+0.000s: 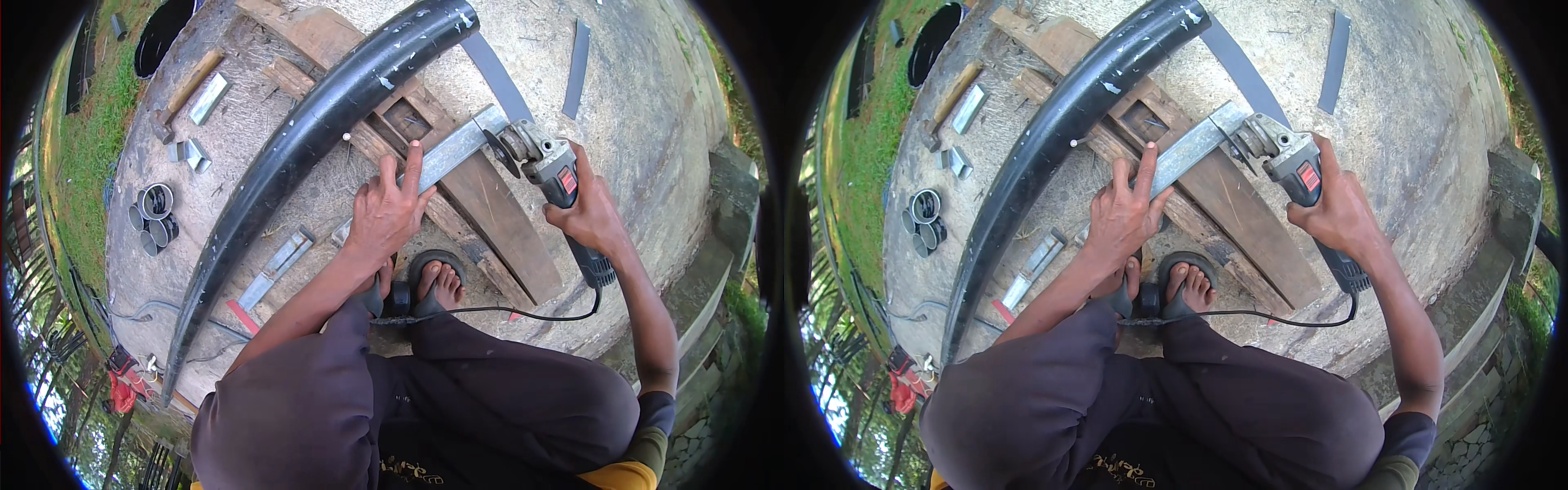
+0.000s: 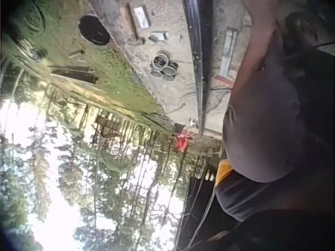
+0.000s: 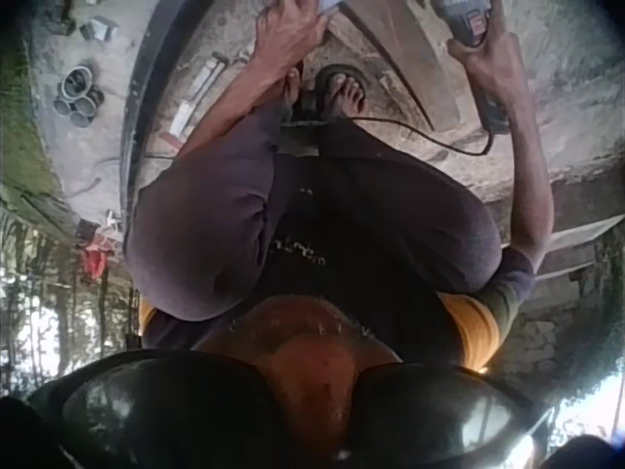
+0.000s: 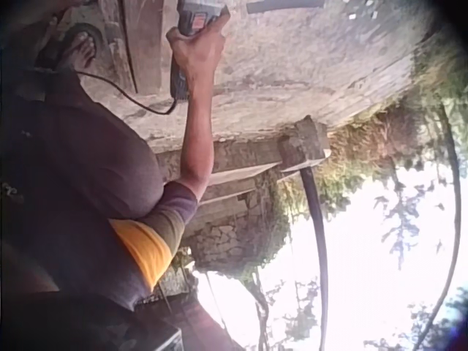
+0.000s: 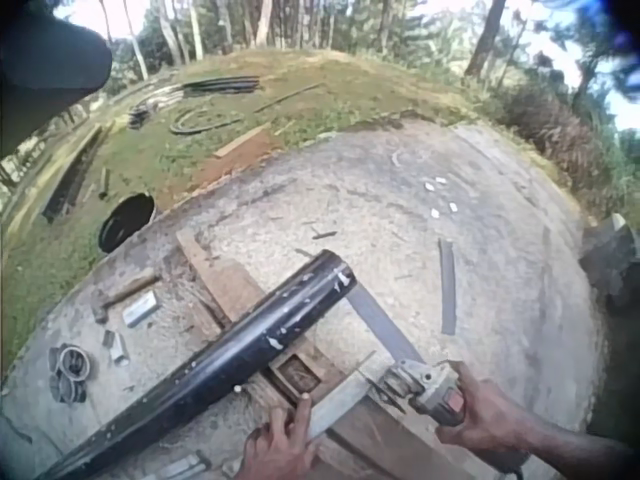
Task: The person measures a metal profile using a measuring tape, marks it with a cutting disc, and cuts pieces from the metal profile using an angle grinder.
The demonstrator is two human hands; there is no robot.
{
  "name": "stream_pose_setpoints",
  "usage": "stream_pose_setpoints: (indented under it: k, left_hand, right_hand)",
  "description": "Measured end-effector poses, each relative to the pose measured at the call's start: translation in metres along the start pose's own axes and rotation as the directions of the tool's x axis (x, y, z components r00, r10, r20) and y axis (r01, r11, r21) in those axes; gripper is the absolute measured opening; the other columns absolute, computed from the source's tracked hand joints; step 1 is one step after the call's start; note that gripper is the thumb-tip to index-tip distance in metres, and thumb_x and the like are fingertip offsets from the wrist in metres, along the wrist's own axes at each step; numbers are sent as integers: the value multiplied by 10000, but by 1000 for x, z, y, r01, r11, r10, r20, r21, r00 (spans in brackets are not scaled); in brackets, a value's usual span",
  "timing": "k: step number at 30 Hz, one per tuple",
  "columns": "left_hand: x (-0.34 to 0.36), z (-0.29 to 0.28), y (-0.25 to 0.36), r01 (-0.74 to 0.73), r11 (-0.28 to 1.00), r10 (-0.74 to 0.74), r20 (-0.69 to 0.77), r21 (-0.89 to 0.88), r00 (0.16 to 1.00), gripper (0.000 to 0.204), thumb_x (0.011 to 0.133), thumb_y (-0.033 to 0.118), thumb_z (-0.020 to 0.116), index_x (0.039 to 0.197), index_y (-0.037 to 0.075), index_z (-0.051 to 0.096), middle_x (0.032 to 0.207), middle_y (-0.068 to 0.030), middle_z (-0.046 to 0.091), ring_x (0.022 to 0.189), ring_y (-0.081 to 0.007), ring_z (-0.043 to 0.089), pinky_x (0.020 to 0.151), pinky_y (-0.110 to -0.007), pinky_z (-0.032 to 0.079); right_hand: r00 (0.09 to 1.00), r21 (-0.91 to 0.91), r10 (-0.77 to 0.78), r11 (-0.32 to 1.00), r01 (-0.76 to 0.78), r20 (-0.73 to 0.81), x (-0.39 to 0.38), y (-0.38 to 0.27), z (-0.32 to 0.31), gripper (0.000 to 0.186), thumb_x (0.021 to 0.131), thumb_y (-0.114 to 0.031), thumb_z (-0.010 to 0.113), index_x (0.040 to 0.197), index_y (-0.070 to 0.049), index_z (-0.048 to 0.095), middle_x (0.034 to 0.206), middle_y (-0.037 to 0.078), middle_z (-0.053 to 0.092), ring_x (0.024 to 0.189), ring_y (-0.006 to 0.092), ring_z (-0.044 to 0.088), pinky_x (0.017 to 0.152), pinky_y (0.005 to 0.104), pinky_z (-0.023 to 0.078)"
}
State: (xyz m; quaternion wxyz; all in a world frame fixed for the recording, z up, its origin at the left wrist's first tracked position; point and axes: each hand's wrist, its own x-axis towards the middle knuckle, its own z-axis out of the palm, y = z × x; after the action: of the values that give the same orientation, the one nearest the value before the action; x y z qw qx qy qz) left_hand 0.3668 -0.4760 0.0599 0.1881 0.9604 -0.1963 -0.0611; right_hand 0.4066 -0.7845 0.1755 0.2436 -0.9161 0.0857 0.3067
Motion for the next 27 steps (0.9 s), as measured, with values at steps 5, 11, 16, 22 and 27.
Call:
stream_pose_setpoints:
  k: [5, 11, 16, 22, 27]
  left_hand:
    - [2, 0, 2, 2, 1000, -2, -12, 19, 1000, 802, 943, 381, 747, 1567, 24, 392, 1080, -168, 510, 706, -278, 683, 601, -398, 604]
    - [1, 3, -1, 4, 1000, -5, -38, -21, 999, 754, 952, 352, 746, 1571, 51, 436, 1064, -170, 491, 700, -323, 715, 572, -431, 613]
    - [0, 2, 0, 8, 1000, -8, -32, -12, 999, 753, 952, 340, 748, 1572, 51, 433, 1066, -167, 491, 698, -321, 712, 577, -429, 615]
    - [0, 0, 0, -1, 1000, 0, -25, -12, 1000, 784, 944, 351, 752, 1568, 29, 405, 1059, -165, 497, 680, -305, 692, 579, -422, 604]
    - [1, 2, 1, -5, 1000, 4, -14, -12, 1000, 807, 940, 364, 752, 1567, 18, 380, 1054, -171, 498, 669, -296, 677, 584, -420, 595]
  right_hand:
    - [1000, 55, 11, 998, -11, 9, -11, 19, 5, 916, 725, -122, 757, 1546, -82, 355, 1017, 241, 720, 932, 439, 713, 888, 485, 535]
    - [999, 77, 35, 996, -36, 18, -14, 7, -1, 935, 718, -135, 762, 1554, -65, 350, 1011, 255, 716, 922, 436, 709, 896, 491, 533]
    - [1000, 42, 10, 999, -10, 5, -6, -2, -4, 951, 719, -148, 760, 1569, -69, 340, 985, 261, 708, 908, 431, 705, 892, 489, 532]
    - [999, -22, 4, 1000, -3, 33, 7, -25, -11, 936, 729, -170, 725, 1556, 13, 327, 951, 330, 715, 918, 472, 733, 921, 495, 558]
    - [1000, -36, -22, 999, 22, 20, 20, -31, -12, 1010, 723, -175, 758, 1597, 5, 286, 986, 281, 703, 954, 425, 709, 909, 477, 536]
